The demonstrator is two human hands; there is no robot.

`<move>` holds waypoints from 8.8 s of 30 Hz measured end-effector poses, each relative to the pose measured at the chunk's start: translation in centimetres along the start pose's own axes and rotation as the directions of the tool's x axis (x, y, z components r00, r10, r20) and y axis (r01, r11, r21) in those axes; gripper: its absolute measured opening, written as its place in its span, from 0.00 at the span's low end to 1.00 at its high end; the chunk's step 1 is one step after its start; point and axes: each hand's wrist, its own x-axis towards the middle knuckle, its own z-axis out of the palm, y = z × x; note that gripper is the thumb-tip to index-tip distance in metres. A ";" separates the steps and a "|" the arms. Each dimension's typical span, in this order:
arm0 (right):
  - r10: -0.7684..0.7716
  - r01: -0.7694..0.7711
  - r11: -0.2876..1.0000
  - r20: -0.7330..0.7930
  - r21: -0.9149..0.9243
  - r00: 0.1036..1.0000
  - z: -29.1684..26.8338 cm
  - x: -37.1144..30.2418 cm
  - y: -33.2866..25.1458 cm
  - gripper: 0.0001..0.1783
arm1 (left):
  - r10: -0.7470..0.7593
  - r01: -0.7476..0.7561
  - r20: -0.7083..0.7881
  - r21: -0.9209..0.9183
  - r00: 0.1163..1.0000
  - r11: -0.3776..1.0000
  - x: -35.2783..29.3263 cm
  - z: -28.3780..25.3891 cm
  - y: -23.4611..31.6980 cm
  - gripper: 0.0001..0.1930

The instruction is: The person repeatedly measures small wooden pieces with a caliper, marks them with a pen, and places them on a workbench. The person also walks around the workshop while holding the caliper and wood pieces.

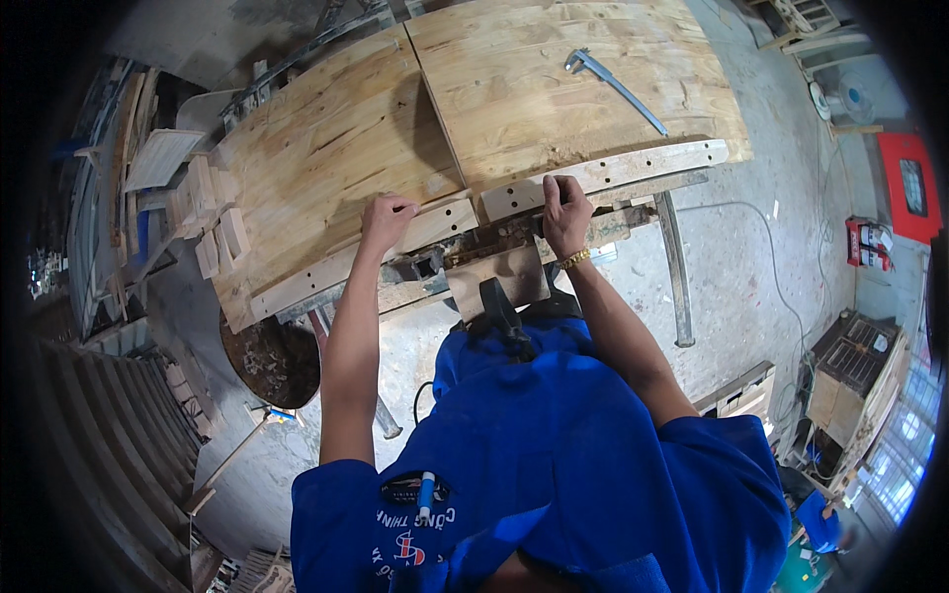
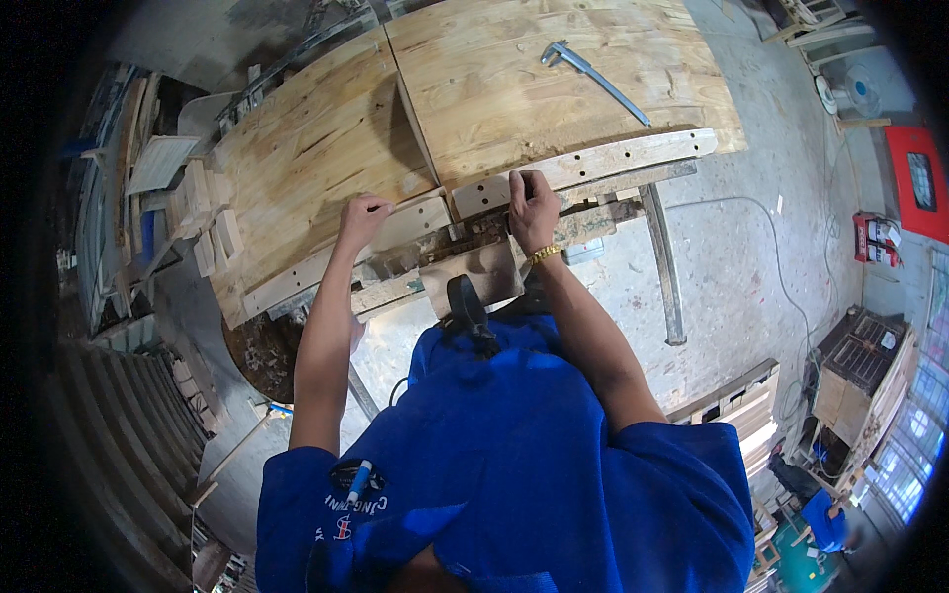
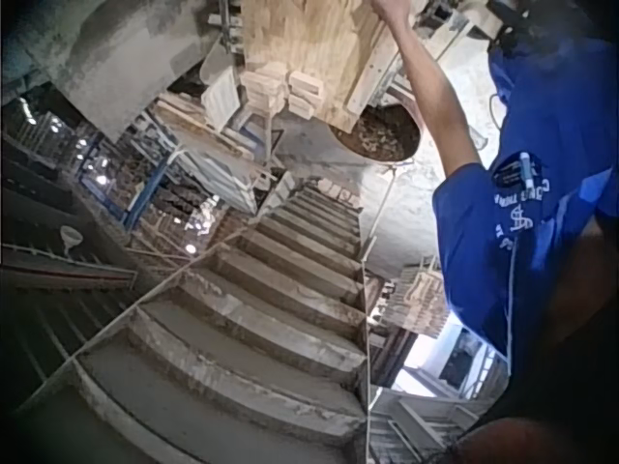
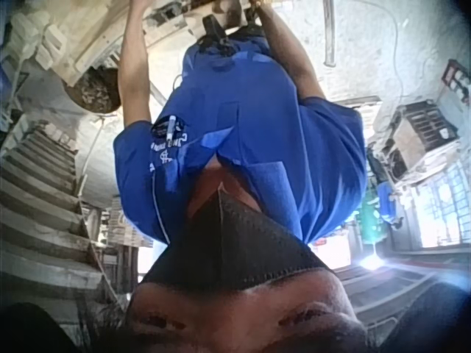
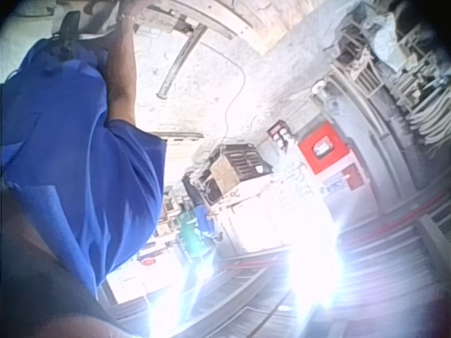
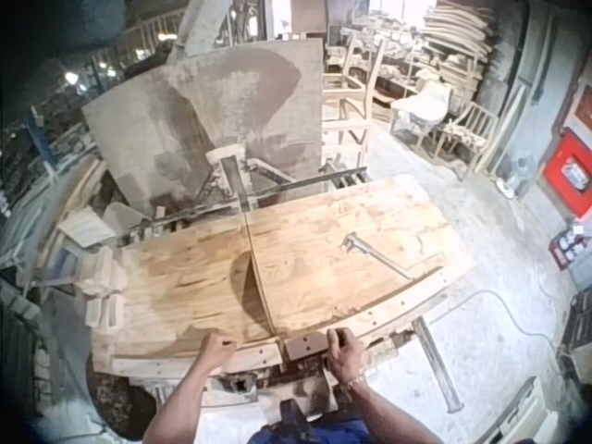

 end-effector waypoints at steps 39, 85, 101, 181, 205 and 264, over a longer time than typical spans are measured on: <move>-0.034 0.034 0.999 -0.006 -0.022 0.999 -0.1 0.2 0.5 0.13 | 0.016 -0.016 -0.026 0.031 1.000 0.999 0.2 0.5 -0.2 0.07; 0.789 -0.868 0.423 -0.577 0.260 0.211 -50.8 -58.1 35.4 0.12 | 0.524 -0.519 0.662 -0.232 0.536 0.823 -35.3 45.5 35.1 0.05; 0.644 -0.924 0.358 -0.752 0.134 0.140 -84.5 -49.9 97.8 0.14 | -0.017 -0.247 0.513 0.442 0.858 0.862 -44.7 87.9 37.7 0.09; -0.336 0.364 0.930 0.275 -0.057 0.901 -20.7 -2.5 0.7 0.14 | -0.170 -0.453 -0.492 -0.863 0.854 0.222 -35.3 2.5 30.0 0.07; -0.857 0.907 0.408 0.386 0.102 0.342 -27.9 -19.7 -29.4 0.29 | 0.318 -0.768 -0.779 -0.302 0.540 0.564 -39.4 -4.8 28.4 0.15; -0.447 0.465 0.884 0.396 0.056 0.802 -28.8 -18.7 -24.1 0.16 | 0.190 -0.653 -0.625 -0.716 0.757 0.245 -40.5 -3.1 28.8 0.13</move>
